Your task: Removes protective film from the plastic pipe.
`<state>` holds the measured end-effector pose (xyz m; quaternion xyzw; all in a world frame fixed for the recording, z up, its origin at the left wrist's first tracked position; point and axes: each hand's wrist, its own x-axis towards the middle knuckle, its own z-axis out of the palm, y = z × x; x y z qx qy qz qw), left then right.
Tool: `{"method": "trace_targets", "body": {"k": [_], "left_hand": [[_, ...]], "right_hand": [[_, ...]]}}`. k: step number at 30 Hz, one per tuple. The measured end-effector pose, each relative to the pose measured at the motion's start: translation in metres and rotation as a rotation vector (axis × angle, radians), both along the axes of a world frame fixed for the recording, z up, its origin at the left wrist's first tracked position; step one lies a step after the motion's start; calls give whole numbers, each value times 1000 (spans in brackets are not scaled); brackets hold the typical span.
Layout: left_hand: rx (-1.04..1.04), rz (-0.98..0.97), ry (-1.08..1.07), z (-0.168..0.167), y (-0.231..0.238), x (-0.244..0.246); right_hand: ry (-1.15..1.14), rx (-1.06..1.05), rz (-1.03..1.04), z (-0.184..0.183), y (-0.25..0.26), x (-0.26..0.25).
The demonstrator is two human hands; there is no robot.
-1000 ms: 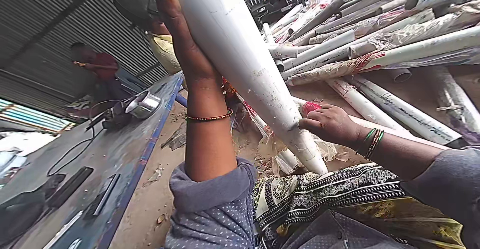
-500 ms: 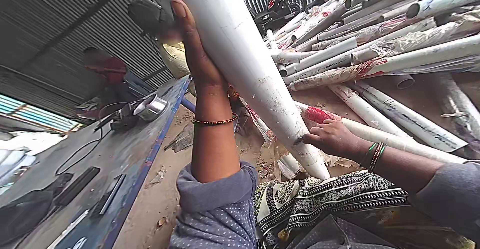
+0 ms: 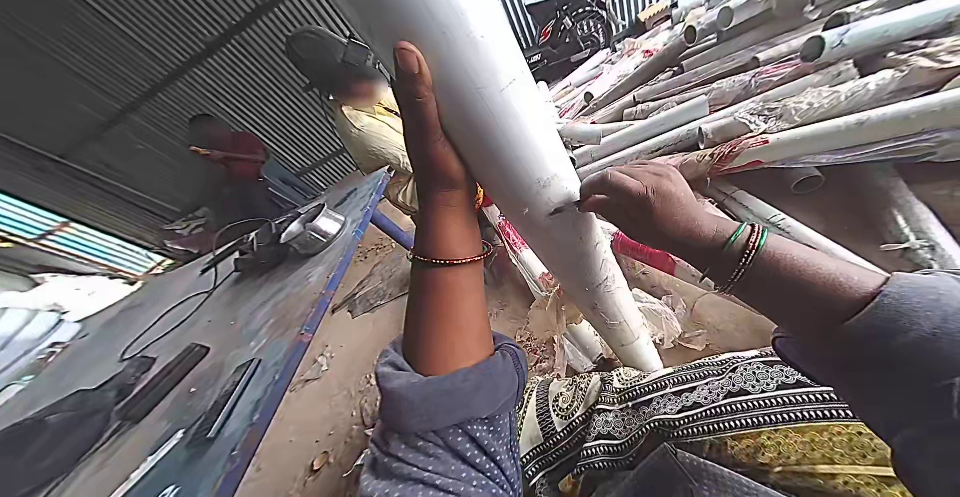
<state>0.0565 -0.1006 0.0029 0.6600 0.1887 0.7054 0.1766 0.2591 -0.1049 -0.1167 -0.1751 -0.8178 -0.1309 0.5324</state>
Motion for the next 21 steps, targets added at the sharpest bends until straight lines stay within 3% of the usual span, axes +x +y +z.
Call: {"method": "trace_targets", "body": {"k": [4,6,12,15,21], "left_hand": [[4,29,-24,0,1,-4],[-6,46,-42,-1,2,-6],[-25,51,-64,-2,1,-3],[-31,53,-41,-2,-1,-3],[-36,82,-47,-3,0,-6]], "right_hand": [[-198,-27,40,-57,-5,11],[-214,-20,40,-59,-7,13],[89,-14,-46,28,-7,-4],[99,-50,-82,42,-6,-11],[-274,31,-41,-31,-12,-3]]}}
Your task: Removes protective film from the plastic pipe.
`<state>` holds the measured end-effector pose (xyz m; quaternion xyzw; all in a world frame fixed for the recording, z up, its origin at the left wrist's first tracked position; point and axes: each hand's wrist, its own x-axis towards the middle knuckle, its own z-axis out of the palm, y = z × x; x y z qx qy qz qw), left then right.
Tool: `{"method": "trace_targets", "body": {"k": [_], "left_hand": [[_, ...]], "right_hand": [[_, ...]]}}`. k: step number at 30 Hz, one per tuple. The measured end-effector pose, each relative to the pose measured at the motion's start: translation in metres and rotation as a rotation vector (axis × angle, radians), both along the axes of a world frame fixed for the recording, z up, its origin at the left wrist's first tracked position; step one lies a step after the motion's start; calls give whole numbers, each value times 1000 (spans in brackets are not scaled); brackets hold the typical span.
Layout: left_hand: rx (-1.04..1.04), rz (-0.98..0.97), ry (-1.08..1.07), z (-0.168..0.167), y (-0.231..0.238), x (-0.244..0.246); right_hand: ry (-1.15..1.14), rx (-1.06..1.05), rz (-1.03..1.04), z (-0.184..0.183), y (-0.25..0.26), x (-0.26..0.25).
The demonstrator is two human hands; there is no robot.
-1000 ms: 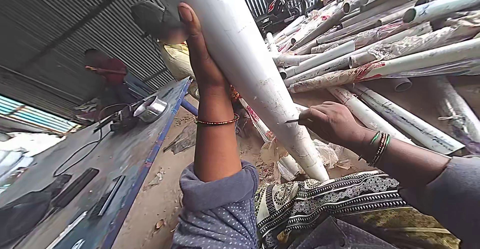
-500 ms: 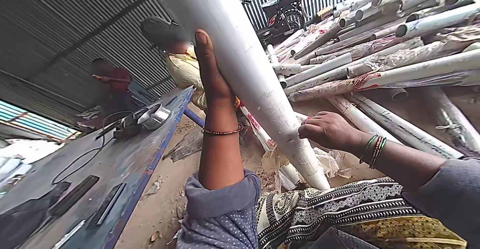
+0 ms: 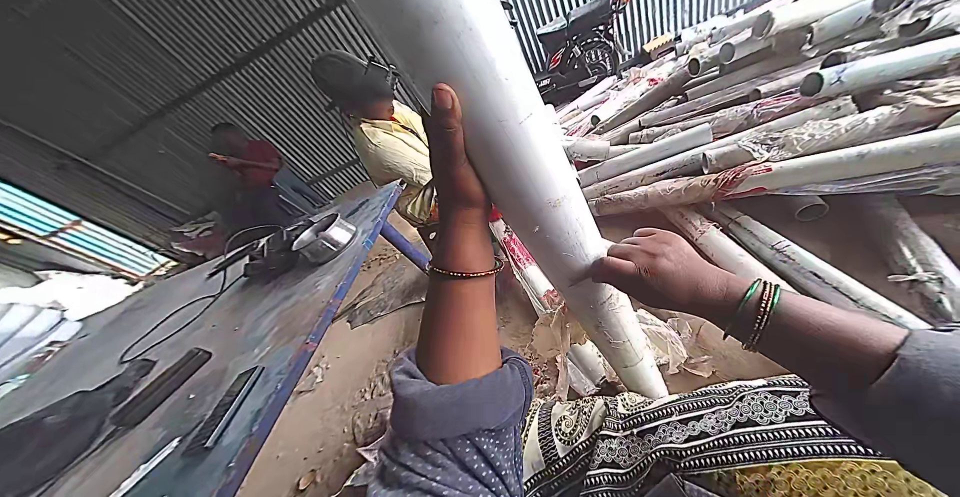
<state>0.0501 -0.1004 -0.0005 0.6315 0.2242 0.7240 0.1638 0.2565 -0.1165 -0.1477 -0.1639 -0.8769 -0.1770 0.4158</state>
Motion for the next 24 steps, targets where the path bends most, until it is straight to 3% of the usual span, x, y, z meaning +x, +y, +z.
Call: {"method": "trace_targets", "body": {"k": [2,7,9,12,16,18,20,24], "left_hand": [[-11,11,0,0,-1,0],[-11,3,3,1,-4,9],[-21,19,18,3,-6,10],[-36,5,-25,3,-7,14],[-87,-1,-49,4,-9,13],[-98,9,-47,4,-8,12],[-82,7,-34,3,-6,12],[-70,1,8,1,-3,10]], "right_hand": [[12,7,4,5,-4,1],[265,94,-65,77,-10,-12],[271,117,-110,84,-10,-17],[162,111,-116,49,-14,-13],[-49,-47,-173,-31,-30,3],[-106,-104,-180,-49,-33,10],[-42,-105,-166,-34,-34,13],[204,-45,-116,36,-32,5]]}}
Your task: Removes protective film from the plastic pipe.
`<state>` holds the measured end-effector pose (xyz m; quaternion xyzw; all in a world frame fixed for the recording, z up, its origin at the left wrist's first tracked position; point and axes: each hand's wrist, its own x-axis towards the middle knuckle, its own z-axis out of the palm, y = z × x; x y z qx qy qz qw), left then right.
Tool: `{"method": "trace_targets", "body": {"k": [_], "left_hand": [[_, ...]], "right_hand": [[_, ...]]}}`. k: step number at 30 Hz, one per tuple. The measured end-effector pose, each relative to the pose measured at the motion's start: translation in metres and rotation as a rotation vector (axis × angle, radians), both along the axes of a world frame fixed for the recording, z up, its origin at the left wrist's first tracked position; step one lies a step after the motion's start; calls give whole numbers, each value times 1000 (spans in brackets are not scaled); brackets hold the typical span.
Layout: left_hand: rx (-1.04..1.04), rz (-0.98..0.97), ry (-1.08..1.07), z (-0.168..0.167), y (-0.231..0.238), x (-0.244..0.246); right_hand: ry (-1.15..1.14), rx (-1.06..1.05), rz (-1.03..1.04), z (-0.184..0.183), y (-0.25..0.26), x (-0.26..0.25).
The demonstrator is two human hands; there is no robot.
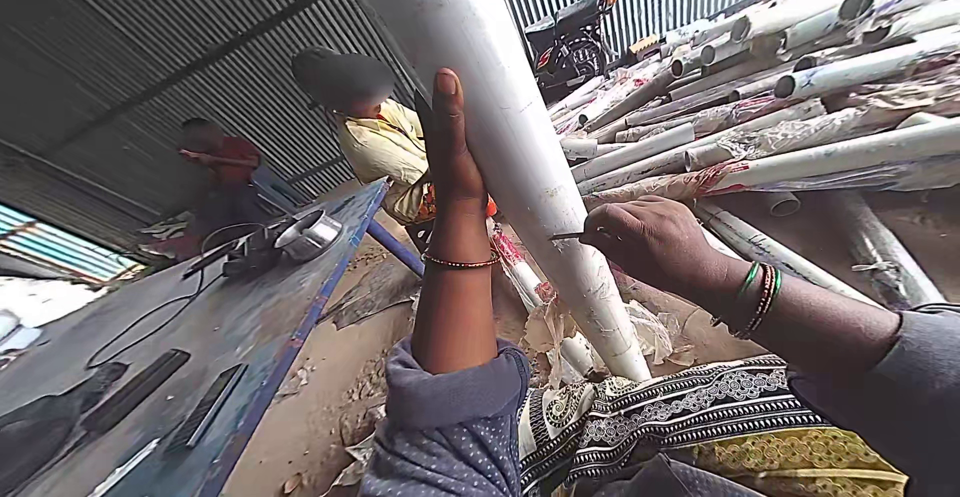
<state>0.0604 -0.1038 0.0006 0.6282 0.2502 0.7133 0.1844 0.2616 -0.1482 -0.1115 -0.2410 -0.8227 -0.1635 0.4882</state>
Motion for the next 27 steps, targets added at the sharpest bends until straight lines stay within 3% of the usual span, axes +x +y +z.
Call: {"method": "trace_targets", "body": {"k": [2,4,7,10,12,19,22,25,27], "left_hand": [[2,3,16,1,-1,0],[5,6,26,1,-3,1],[19,-2,33,0,-4,-1],[9,26,31,-1,0,-5],[32,29,38,-1,4,-6],[89,41,46,1,4,0],[70,15,43,2,2,3],[65,15,33,2,2,2],[74,7,35,2,2,1]], "right_hand": [[41,26,-9,13,7,-4],[27,20,-11,-1,13,-5],[-80,6,5,-59,15,3],[-296,-138,12,-124,8,16],[-370,-213,27,-144,6,24],[75,-84,16,-65,14,10],[29,-76,22,-91,19,8],[-197,-177,29,-142,15,22],[-307,-253,56,-156,14,28]]}}
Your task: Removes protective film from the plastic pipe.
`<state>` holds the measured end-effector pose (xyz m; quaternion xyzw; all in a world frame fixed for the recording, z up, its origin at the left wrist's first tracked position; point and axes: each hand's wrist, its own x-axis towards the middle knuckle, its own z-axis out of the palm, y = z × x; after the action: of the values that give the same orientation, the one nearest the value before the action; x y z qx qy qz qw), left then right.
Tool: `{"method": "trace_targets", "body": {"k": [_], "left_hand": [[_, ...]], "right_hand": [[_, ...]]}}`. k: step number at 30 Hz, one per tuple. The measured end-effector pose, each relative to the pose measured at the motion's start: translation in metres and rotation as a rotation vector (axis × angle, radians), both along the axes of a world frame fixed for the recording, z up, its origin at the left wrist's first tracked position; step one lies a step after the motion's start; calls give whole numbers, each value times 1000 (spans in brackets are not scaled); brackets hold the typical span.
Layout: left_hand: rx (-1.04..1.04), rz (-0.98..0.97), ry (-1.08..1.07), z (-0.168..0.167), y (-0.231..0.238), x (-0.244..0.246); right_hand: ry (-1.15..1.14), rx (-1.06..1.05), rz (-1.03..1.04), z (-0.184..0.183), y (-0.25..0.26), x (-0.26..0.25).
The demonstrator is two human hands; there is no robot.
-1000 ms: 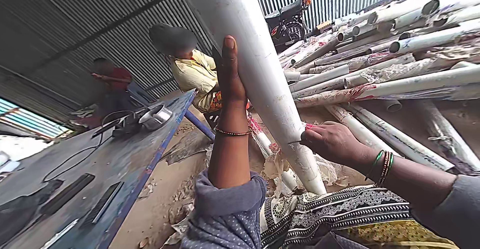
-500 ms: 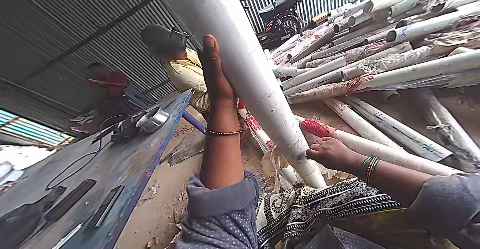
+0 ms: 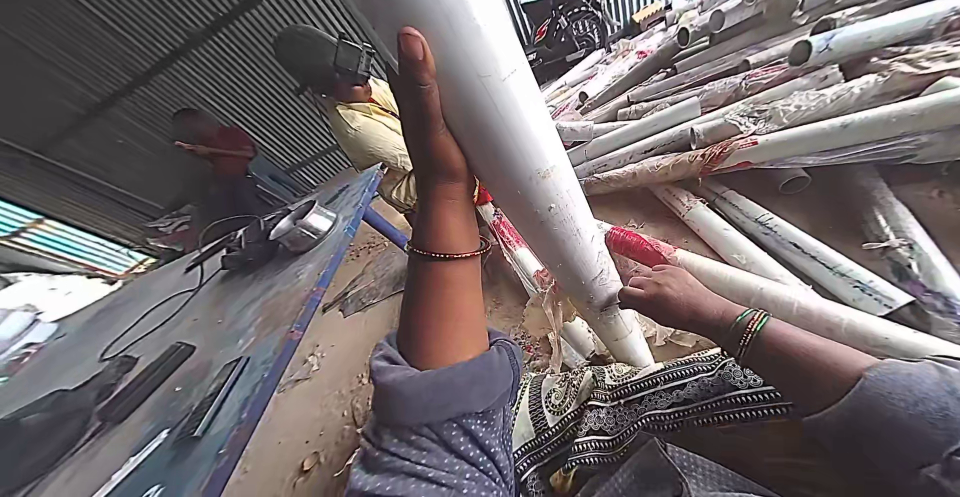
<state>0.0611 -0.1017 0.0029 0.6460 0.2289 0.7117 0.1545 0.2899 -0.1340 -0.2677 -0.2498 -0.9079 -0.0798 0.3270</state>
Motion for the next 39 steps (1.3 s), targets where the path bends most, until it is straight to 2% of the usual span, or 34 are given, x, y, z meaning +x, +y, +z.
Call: {"method": "trace_targets", "body": {"k": [2,4,5,7,10,14,19,21,23,24,27,28,30,32,34,36,39], "left_hand": [[11,-27,-1,0,2,0],[3,-27,-5,0,2,0],[4,-20,-11,0,2,0],[4,-16,-5,-1,1,0],[22,-19,-1,-1,1,4],[84,-49,29,0,-1,9],[40,-36,22,0,-1,8],[108,-118,37,-8,22,-9],[253,-319,108,-19,65,-42],[250,-332,99,-18,65,-42],[21,-80,-14,-2,4,0],[-7,-43,-19,0,-4,6],[20,-38,6,0,-4,6],[38,-41,28,-1,-3,4],[27,-11,27,0,-6,8],[10,12,14,0,-8,14],[-4,16,-27,1,-11,31]], "right_hand": [[78,-4,-5,11,-2,3],[275,-19,-119,32,-2,5],[374,-86,-211,42,-2,5],[468,-400,-404,61,-4,3],[427,-807,-524,70,-4,-8],[271,-968,-443,65,-18,-25],[107,-958,-445,70,-59,-30],[73,-1001,-399,70,-82,-29],[91,-892,-272,58,-107,-28],[141,-742,-191,45,-114,-29],[209,-482,-113,30,-108,-29],[210,-477,-145,32,-99,-26],[200,-664,-258,48,-74,-11],[362,-915,-389,59,-46,7],[737,-1005,-479,63,-24,19],[1021,-966,-400,72,-15,23],[1146,-881,-180,99,-11,14]]}}
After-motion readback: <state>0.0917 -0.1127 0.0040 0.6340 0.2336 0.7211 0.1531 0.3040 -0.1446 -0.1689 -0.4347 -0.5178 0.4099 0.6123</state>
